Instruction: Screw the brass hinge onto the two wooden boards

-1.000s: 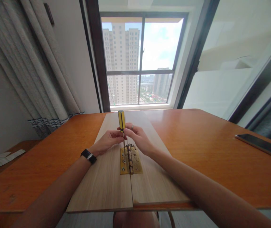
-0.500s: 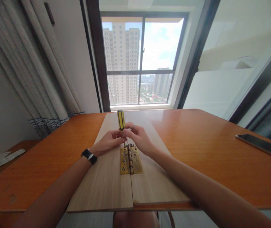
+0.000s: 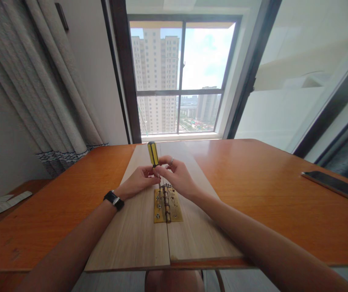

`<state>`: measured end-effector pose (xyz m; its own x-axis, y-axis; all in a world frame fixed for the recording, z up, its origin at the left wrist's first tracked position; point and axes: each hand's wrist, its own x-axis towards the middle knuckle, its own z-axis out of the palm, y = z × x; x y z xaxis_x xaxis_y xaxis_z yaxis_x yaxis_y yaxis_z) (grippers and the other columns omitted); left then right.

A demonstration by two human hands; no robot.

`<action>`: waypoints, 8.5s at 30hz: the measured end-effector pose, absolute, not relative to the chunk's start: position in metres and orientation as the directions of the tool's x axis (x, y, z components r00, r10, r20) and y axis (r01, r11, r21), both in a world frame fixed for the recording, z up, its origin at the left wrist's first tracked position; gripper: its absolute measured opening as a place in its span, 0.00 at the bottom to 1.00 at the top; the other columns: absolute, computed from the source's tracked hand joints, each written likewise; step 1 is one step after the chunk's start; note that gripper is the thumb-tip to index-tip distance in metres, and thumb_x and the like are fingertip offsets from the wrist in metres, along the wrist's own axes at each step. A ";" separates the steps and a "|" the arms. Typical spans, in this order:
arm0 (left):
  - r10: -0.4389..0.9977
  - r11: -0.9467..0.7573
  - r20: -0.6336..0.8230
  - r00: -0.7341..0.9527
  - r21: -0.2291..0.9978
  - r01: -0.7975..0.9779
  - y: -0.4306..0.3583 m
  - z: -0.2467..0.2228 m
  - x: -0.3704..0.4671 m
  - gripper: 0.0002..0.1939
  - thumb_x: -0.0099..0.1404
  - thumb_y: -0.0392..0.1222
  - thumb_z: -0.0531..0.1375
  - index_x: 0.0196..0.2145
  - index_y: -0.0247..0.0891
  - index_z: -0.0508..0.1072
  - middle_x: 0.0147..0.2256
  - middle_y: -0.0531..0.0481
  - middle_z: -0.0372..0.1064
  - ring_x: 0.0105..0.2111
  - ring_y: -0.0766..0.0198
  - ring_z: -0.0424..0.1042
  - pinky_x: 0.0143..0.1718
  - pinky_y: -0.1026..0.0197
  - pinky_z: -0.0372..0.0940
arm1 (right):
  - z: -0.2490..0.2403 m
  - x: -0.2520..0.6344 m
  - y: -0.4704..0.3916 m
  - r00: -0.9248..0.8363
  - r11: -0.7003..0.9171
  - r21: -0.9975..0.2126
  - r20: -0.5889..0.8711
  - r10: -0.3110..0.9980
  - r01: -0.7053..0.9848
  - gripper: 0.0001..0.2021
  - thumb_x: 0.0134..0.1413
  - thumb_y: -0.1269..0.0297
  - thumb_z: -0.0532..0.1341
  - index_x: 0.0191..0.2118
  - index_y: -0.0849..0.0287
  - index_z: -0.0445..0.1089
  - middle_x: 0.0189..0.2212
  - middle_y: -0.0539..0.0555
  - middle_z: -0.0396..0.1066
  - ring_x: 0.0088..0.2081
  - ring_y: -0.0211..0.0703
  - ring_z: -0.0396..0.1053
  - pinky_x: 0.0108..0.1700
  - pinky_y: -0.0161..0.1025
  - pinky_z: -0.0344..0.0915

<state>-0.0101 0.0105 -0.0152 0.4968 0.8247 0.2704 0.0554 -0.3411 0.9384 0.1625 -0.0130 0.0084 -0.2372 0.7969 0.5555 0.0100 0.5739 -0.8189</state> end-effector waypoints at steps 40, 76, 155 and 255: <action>0.768 -0.439 0.238 0.594 0.871 0.219 0.000 -0.001 -0.004 0.12 0.64 0.46 0.62 0.33 0.33 0.78 0.33 0.49 0.75 0.37 0.61 0.71 0.41 0.62 0.62 | 0.011 0.164 -0.014 -0.128 0.575 -0.812 0.583 0.802 -0.095 0.14 0.56 0.61 0.60 0.47 0.58 0.72 0.37 0.54 0.75 0.39 0.43 0.70 0.42 0.42 0.65; 0.740 -0.451 0.214 0.638 0.862 0.234 -0.001 -0.001 -0.007 0.11 0.64 0.42 0.59 0.39 0.33 0.76 0.36 0.48 0.72 0.38 0.62 0.69 0.41 0.62 0.62 | 0.005 0.164 -0.005 -0.038 0.602 -0.791 0.609 0.793 -0.105 0.22 0.54 0.65 0.62 0.56 0.56 0.68 0.36 0.53 0.76 0.40 0.45 0.73 0.45 0.46 0.65; 0.767 -0.638 0.332 0.549 0.477 0.604 0.005 -0.007 0.002 0.10 0.64 0.41 0.58 0.35 0.38 0.79 0.34 0.49 0.76 0.29 0.64 0.66 0.34 0.63 0.60 | 0.005 0.172 0.009 0.190 0.653 -0.755 0.633 0.751 -0.067 0.20 0.58 0.60 0.60 0.55 0.57 0.64 0.33 0.53 0.75 0.33 0.41 0.72 0.40 0.43 0.68; 0.736 -0.654 0.286 0.614 0.535 0.535 0.012 -0.005 0.006 0.09 0.64 0.42 0.58 0.33 0.38 0.78 0.35 0.48 0.74 0.35 0.62 0.68 0.39 0.60 0.62 | 0.008 0.170 0.006 0.167 0.637 -0.766 0.619 0.767 -0.086 0.19 0.57 0.62 0.60 0.54 0.59 0.64 0.33 0.52 0.75 0.33 0.40 0.72 0.40 0.43 0.68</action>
<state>0.0064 0.0123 -0.0052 0.6136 0.7359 0.2862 0.5350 -0.6541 0.5347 0.1705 0.0059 0.0080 0.1668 0.7673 0.6192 -0.0860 0.6370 -0.7661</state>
